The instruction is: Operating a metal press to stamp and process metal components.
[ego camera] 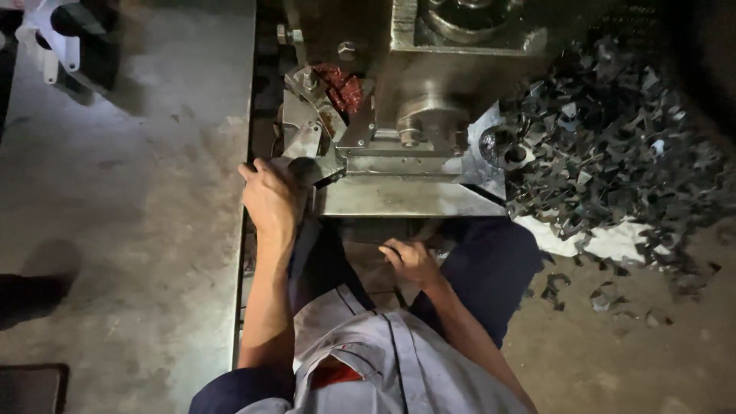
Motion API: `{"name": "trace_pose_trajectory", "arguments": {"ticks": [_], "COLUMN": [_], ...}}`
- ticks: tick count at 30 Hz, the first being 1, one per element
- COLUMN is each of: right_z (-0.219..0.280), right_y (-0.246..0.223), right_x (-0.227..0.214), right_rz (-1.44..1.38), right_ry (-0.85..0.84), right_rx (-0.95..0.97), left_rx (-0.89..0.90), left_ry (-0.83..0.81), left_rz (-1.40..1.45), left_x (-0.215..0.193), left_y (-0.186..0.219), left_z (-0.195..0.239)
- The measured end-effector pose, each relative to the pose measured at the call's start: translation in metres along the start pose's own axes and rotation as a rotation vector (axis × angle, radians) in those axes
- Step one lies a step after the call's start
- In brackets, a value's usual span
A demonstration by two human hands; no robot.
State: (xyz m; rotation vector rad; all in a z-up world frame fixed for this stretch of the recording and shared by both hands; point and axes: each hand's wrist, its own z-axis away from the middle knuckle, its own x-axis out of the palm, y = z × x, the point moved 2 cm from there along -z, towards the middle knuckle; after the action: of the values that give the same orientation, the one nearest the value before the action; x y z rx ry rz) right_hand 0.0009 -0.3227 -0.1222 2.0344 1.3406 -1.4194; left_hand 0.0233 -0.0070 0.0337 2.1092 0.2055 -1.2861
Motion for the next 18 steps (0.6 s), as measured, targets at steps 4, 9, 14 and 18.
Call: {"name": "trace_pose_trajectory", "arguments": {"ticks": [4,9,14,18], "right_z": [0.001,-0.013,-0.006,-0.005], "right_y": [-0.001,-0.011,0.008,0.021], "right_x": [0.007,-0.021,0.002,0.023], "right_rz": [0.073,0.155,-1.038,-1.015], "right_ry": [0.096,0.125,-0.171,-0.085], "right_rx": [-0.164,-0.144,0.550,0.643], "left_rx": [0.125,0.118,-0.046,-0.461], "left_ry": [0.119,0.013,-0.226,-0.405], "left_rz": [0.095,0.427,0.800,1.152], "left_x": [-0.025,-0.031,0.016,0.040], "left_y": [0.018,0.032,0.033,0.071], "left_z": [0.000,0.005,0.042,0.072]}}
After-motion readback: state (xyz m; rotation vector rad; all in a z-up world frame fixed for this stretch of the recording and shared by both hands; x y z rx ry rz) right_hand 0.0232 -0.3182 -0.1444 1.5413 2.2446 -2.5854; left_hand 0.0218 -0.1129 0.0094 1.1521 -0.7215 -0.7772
